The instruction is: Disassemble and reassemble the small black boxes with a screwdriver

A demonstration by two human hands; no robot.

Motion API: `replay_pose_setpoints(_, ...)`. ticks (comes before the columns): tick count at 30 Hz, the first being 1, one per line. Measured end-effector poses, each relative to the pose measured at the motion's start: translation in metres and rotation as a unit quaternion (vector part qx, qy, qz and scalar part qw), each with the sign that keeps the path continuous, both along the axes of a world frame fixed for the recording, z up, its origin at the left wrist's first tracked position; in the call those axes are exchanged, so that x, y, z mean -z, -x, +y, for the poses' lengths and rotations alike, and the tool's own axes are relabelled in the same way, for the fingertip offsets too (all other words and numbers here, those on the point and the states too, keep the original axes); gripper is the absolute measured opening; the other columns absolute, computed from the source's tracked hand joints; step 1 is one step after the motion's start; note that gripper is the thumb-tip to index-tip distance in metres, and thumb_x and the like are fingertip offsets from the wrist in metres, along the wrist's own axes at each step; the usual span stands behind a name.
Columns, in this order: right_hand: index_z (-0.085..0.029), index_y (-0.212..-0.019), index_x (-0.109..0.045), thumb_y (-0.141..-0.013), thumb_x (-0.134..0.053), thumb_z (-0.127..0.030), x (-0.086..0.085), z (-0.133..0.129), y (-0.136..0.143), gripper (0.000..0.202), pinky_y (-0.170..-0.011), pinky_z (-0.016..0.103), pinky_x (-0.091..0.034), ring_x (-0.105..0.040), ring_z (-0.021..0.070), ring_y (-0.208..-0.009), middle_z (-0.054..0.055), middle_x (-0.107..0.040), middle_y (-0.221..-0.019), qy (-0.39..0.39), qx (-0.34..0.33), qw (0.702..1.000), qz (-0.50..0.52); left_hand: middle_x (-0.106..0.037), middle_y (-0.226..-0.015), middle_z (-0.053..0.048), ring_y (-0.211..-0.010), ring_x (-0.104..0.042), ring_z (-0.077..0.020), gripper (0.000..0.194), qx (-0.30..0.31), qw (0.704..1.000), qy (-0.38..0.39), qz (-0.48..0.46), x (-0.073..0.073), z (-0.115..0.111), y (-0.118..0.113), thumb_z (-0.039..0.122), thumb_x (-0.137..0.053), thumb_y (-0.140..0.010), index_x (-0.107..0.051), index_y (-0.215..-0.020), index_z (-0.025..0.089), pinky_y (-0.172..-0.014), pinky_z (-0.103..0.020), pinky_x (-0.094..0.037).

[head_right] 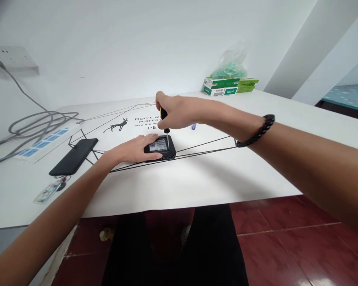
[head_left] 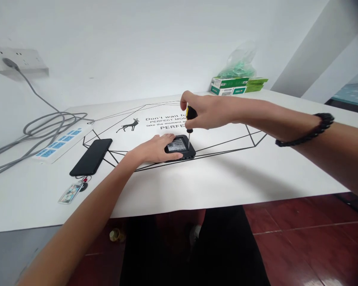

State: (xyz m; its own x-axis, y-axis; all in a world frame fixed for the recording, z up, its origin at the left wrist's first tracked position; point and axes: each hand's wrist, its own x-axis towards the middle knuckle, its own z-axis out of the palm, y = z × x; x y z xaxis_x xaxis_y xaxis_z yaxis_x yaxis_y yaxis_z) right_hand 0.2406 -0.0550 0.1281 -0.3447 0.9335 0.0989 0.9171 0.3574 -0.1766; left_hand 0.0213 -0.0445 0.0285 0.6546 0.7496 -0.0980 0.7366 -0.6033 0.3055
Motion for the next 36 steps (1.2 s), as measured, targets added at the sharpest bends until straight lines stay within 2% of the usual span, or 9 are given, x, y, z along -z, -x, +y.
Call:
replay_pose_setpoints(3,-0.024,-0.106,-0.067,-0.084,-0.061,-0.058,-0.001,-0.001,0.004,0.041,-0.057,0.038,-0.039,-0.061,0.0249,-0.069,0.010,-0.070,-0.084,-0.005,0.000,1.000,-0.009,-0.035,-0.168,-0.007,-0.142,-0.041,-0.0402,0.095,-0.002,1.000,-0.001,0.004,0.000,0.001,0.000,0.084,-0.041,-0.087,-0.030,-0.162,0.027,-0.111,-0.048,-0.039)
replay_pose_setpoints(7,-0.025,-0.107,-0.068,-0.084,-0.063,-0.051,-0.001,0.000,0.003,0.036,-0.058,0.038,-0.039,-0.062,0.0246,-0.067,0.009,-0.070,-0.080,0.010,0.003,1.000,0.009,-0.035,-0.168,-0.006,-0.143,-0.042,-0.0391,0.095,0.006,1.000,-0.004,0.002,0.001,0.002,0.001,0.083,-0.041,-0.087,-0.029,-0.163,0.028,-0.114,-0.048,-0.036)
replay_pose_setpoints(11,-0.023,-0.097,-0.070,-0.084,-0.062,-0.049,0.000,0.003,-0.001,0.031,-0.059,0.039,-0.039,-0.062,0.0259,-0.068,0.009,-0.069,-0.077,-0.001,0.003,1.000,0.011,-0.036,-0.168,-0.006,-0.144,-0.039,-0.0405,0.096,-0.004,1.000,0.003,0.008,0.002,0.003,0.002,0.085,-0.041,-0.086,-0.029,-0.163,0.029,-0.114,-0.049,-0.036)
replay_pose_setpoints(20,-0.026,-0.109,-0.067,-0.083,-0.064,-0.049,-0.001,0.001,-0.005,0.035,-0.060,0.038,-0.040,-0.063,0.0256,-0.070,0.009,-0.072,-0.087,0.004,0.008,1.000,0.010,-0.038,-0.167,-0.007,-0.145,-0.038,-0.0401,0.096,-0.004,1.000,0.012,0.004,-0.001,0.002,0.002,0.086,-0.042,-0.085,-0.029,-0.162,0.029,-0.113,-0.051,-0.038)
replay_pose_setpoints(26,-0.032,-0.115,-0.067,-0.072,-0.077,-0.053,-0.003,0.006,-0.009,0.049,-0.058,0.038,-0.041,-0.063,0.0261,-0.071,0.005,-0.072,-0.086,0.032,-0.023,0.999,-0.023,-0.023,-0.173,-0.007,-0.150,-0.031,-0.0404,0.100,-0.007,1.000,0.018,0.003,-0.003,-0.001,0.001,0.086,-0.043,-0.084,-0.026,-0.164,0.029,-0.117,-0.053,-0.034)
replay_pose_setpoints(28,-0.031,-0.110,-0.068,-0.071,-0.077,-0.059,-0.001,0.006,-0.010,0.049,-0.058,0.038,-0.040,-0.063,0.0264,-0.070,0.005,-0.071,-0.080,0.027,-0.019,0.999,-0.034,-0.029,-0.170,-0.008,-0.148,-0.034,-0.0404,0.097,-0.008,1.000,0.015,0.005,-0.004,-0.002,0.001,0.084,-0.044,-0.085,-0.030,-0.163,0.028,-0.114,-0.052,-0.037)
replay_pose_setpoints(30,-0.027,-0.098,-0.071,-0.076,-0.071,-0.062,0.001,0.005,-0.010,0.041,-0.057,0.037,-0.039,-0.062,0.0254,-0.067,0.005,-0.068,-0.072,0.013,-0.002,0.999,-0.042,-0.041,-0.164,-0.010,-0.141,-0.043,-0.0394,0.090,0.002,1.000,0.006,-0.001,-0.005,-0.002,0.000,0.081,-0.045,-0.087,-0.039,-0.158,0.025,-0.109,-0.050,-0.042)
replay_pose_setpoints(33,-0.027,-0.094,-0.070,-0.079,-0.071,-0.052,-0.001,0.001,-0.010,0.029,-0.057,0.037,-0.039,-0.061,0.0223,-0.065,0.005,-0.069,-0.075,0.007,-0.003,1.000,-0.020,-0.057,-0.149,-0.010,-0.128,-0.056,-0.0344,0.071,0.034,0.998,-0.009,-0.048,-0.007,-0.003,-0.002,0.069,-0.050,-0.091,-0.054,-0.145,0.023,-0.102,-0.044,-0.047)
replay_pose_setpoints(36,-0.027,-0.099,-0.069,-0.076,-0.076,-0.044,-0.009,-0.007,-0.008,0.029,-0.056,0.037,-0.040,-0.060,0.0214,-0.066,0.006,-0.071,-0.085,0.002,0.015,1.000,0.016,-0.063,-0.144,-0.006,-0.127,-0.059,-0.0299,0.055,0.039,0.992,-0.012,-0.118,-0.008,-0.005,-0.003,0.056,-0.053,-0.094,-0.061,-0.139,0.024,-0.105,-0.041,-0.047)
